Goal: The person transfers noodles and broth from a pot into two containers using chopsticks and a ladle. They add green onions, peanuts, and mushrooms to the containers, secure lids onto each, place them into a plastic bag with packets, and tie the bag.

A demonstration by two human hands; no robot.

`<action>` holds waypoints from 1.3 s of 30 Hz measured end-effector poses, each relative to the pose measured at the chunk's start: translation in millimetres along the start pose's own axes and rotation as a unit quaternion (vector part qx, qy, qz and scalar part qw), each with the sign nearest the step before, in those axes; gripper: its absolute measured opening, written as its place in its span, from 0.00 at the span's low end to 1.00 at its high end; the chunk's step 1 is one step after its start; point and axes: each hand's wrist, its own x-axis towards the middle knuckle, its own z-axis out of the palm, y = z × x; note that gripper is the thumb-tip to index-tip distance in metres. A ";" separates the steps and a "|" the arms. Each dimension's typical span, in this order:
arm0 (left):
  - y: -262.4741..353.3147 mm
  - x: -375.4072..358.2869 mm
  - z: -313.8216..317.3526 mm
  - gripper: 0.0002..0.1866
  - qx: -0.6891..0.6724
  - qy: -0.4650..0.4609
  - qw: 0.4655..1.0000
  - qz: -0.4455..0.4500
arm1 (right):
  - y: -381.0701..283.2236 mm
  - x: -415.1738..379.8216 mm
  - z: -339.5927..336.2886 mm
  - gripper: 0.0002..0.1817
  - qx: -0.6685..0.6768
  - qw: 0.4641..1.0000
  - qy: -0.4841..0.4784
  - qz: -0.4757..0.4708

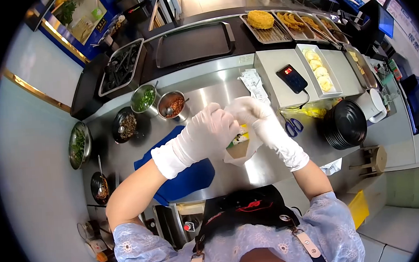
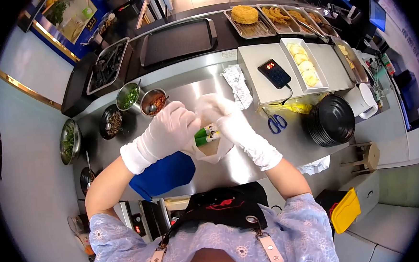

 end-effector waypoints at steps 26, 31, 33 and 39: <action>-44.4 43.9 87.2 0.11 -0.620 -0.329 0.704 -0.106 | 54.4 9.3 -24.6 0.27 -0.530 0.776 0.035 -0.340; -39.5 35.2 115.9 0.16 -0.825 -0.310 0.427 -0.203 | 38.4 21.9 -52.3 0.14 -0.453 0.841 0.146 -0.257; -29.2 28.0 110.7 0.16 -0.822 -0.270 0.443 -0.234 | 35.1 18.0 -60.2 0.12 -0.284 0.934 0.114 -0.186; -22.3 37.9 88.0 0.12 -0.775 -0.290 0.414 -0.380 | 33.5 9.5 -31.8 0.08 -0.149 0.988 0.032 -0.013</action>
